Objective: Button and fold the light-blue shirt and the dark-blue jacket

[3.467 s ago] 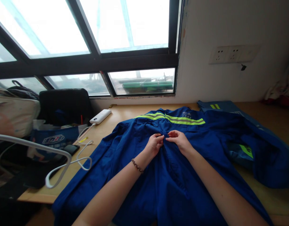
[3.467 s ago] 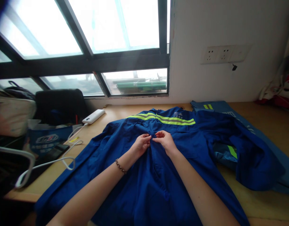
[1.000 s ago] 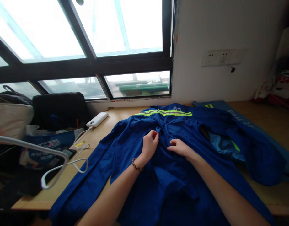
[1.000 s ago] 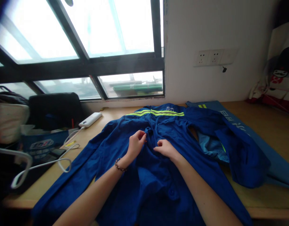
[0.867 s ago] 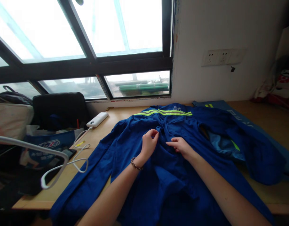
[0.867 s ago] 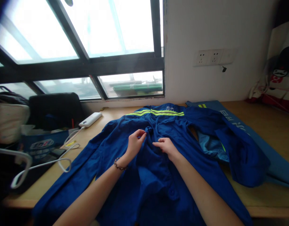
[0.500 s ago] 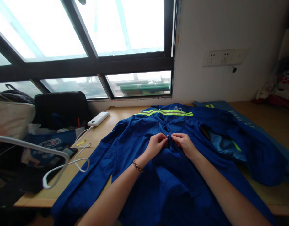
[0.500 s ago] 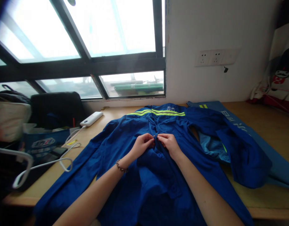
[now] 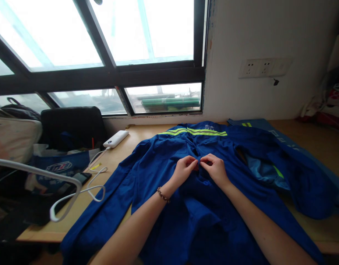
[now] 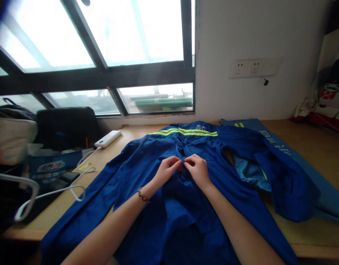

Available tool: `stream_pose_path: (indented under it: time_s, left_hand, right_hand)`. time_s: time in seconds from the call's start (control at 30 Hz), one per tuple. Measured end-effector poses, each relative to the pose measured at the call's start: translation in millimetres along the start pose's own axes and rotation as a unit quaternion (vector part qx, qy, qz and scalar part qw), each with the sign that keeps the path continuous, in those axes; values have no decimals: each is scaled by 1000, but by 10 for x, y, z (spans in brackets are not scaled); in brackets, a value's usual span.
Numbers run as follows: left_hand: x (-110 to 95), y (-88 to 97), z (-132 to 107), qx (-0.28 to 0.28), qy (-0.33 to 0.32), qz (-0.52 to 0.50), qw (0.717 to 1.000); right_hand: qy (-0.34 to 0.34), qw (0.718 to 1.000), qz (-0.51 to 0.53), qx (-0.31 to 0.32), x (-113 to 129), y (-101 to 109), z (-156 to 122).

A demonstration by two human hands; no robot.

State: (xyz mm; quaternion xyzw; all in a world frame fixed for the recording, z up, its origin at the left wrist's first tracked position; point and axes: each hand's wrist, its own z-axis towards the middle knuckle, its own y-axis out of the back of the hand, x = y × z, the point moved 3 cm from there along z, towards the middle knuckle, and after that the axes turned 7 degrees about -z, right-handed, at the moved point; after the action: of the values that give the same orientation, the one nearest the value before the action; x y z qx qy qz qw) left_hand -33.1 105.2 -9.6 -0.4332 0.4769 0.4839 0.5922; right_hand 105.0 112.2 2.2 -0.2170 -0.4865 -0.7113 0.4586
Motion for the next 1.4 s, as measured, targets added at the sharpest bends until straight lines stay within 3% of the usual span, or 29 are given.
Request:
stream_pose_path:
  time_s: [0.17, 0.33, 0.6, 0.9, 1.03, 1.2, 1.27, 1.33, 1.4]
  left_hand:
    - [92, 9, -10, -60, -10, 37, 997]
    - [214, 16, 22, -67, 68, -69, 993]
    - [222, 49, 16, -100, 94, -175, 975]
    - [131, 41, 13, -88, 7, -85, 992]
    - [95, 6, 4, -46, -11, -80, 996]
    - [37, -33, 5, -8, -14, -98, 995]
    - [35, -33, 11, 3, -9, -107, 994]
    - [56, -16, 23, 6, 1, -115, 993]
    - [106, 11, 41, 3, 10, -108, 994]
  right_hand:
    - [41, 998, -56, 7, 90, -47, -55]
    - [18, 999, -38, 3, 46, -87, -51]
    - [-33, 999, 34, 15, -27, -138, -49]
    - [-116, 984, 128, 38, -124, -178, -30]
    - [-212, 938, 261, 82, -200, -228, -34]
    - [-373, 801, 441, 158, -222, -243, -82]
    - [-413, 763, 463, 180, -228, -248, -93]
    - [-430, 758, 461, 169, -252, -249, -86]
    - [-412, 785, 443, 131, -276, -229, -57]
